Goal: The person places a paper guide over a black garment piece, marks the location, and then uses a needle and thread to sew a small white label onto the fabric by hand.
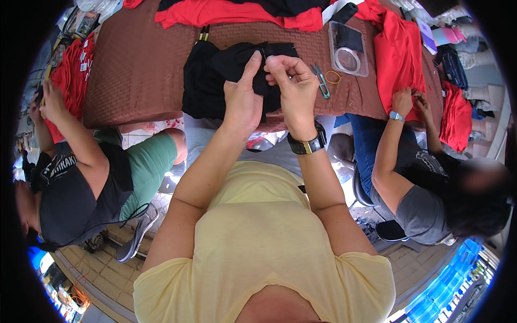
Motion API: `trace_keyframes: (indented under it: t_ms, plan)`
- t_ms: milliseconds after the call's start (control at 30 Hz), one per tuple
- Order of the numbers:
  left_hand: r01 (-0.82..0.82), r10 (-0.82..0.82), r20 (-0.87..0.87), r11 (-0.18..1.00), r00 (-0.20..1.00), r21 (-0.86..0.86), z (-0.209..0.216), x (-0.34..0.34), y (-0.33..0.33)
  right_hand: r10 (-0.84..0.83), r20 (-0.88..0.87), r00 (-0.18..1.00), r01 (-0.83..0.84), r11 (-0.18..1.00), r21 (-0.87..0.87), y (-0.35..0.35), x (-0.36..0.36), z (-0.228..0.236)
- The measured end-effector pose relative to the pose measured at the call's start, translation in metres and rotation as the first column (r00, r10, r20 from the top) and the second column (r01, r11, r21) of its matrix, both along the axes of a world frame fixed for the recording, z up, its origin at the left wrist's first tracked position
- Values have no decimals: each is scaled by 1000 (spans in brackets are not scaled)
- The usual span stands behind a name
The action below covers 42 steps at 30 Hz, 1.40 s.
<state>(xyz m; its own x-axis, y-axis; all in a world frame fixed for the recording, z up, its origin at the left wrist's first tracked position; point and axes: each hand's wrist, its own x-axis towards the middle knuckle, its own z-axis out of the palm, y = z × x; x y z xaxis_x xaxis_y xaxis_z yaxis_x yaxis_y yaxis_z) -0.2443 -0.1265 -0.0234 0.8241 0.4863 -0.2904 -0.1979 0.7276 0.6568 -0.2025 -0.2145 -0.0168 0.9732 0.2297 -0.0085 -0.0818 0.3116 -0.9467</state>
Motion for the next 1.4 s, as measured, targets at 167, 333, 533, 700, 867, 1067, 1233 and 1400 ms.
trace_keyframes:
  t_ms: [167, 333, 533, 700, 867, 1067, 1233, 1400]
  plan:
    - [72, -72, 18, 997, 997, 19, 10, -1, 9, -43, 236, 971, 81, 985, -151, -12, 10, -7]
    - [82, -84, 31, 995, 996, 52, 4, -1, 11, 146, 408, 901, 27, 921, -389, -13, 12, 6]
    - [84, -85, 9, 994, 996, 64, -7, -2, 12, 138, 381, 914, 1, 939, -343, -10, 16, 4]
    - [108, -110, 14, 987, 994, 116, 0, -3, 12, 254, 227, 940, -187, 942, -279, -23, 25, 9]
    - [114, -116, 9, 986, 993, 119, 3, -2, 11, 347, 124, 930, -317, 925, -211, -35, 36, 8]
    - [89, -92, 34, 992, 995, 85, 4, -2, 11, 528, -161, 834, -550, 822, -149, -49, 45, 22]
    - [98, -100, 19, 991, 995, 95, 3, -3, 10, 527, -3, 850, -497, 800, -336, -43, 37, 23]
    - [66, -70, 36, 991, 997, 117, 1, -2, 7, 548, -90, 832, -552, 800, -237, -44, 39, 15]
